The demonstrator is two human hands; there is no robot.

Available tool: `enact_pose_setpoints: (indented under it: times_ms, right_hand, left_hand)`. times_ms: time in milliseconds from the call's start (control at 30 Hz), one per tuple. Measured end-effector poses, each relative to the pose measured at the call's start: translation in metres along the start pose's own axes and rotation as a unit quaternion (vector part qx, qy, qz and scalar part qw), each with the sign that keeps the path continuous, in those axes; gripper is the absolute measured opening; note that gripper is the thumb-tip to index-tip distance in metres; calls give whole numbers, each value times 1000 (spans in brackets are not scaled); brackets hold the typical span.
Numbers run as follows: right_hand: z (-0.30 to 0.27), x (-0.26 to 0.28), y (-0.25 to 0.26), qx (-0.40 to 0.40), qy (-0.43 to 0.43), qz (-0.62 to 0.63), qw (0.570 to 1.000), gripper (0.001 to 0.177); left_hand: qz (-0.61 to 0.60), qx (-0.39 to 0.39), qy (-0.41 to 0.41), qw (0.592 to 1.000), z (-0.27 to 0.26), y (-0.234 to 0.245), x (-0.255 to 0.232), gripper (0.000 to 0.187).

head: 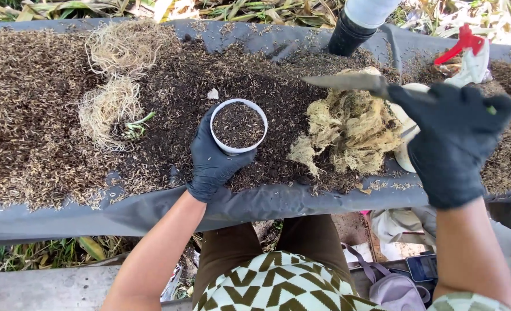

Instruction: The person fills a white plastic cup with soil using a small hand trowel. They then tear a piece of fibrous material, likely sphagnum moss, and place it into the cup. The person continues to add more soil to the cup, pressing it down with the trowel to compact the mixture.

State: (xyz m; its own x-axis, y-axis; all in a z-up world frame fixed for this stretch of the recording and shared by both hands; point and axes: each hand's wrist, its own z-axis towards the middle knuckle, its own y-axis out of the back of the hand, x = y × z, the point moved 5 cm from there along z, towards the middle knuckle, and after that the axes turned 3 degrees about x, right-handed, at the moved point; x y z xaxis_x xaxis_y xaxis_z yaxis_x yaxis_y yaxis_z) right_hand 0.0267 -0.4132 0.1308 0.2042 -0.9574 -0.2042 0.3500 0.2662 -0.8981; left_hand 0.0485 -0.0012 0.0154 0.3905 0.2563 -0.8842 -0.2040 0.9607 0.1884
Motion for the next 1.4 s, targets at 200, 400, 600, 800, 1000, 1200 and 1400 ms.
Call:
enact_pose_setpoints:
  times_ms: [200,400,600,800,1000,1200,1400]
  right_hand:
    - [-75,-52,-51,-84,-134,793,588,50]
    - [-85,-47,-50,-93,-98,854,503,51]
    - [-72,-65,-38,-72,-183,872,448,44]
    - [-59,-60,-42,102,-53,962,249,52]
    - [-75,-82,-50,-75,-101,898,423,65]
    - [-29,-86,-41,-118,-146,909,373,66]
    - [75,-81,6,-128,-111,929,329,59]
  left_hand:
    - [-7,-2,-10,1000,-1,-2,-2,95]
    - [25,-8,-1,1000,-2,0,0,96]
    - [30,-8,13,999,-3,-1,10,99]
    - [-47,-6,-5,999,-2,0,3,99]
    - [-81,-5,23,996,0,-6,9,99]
    - [13,-67,-12,998,-4,6,-1,93]
    - [-34,-143,-7,989,-4,25,4,89]
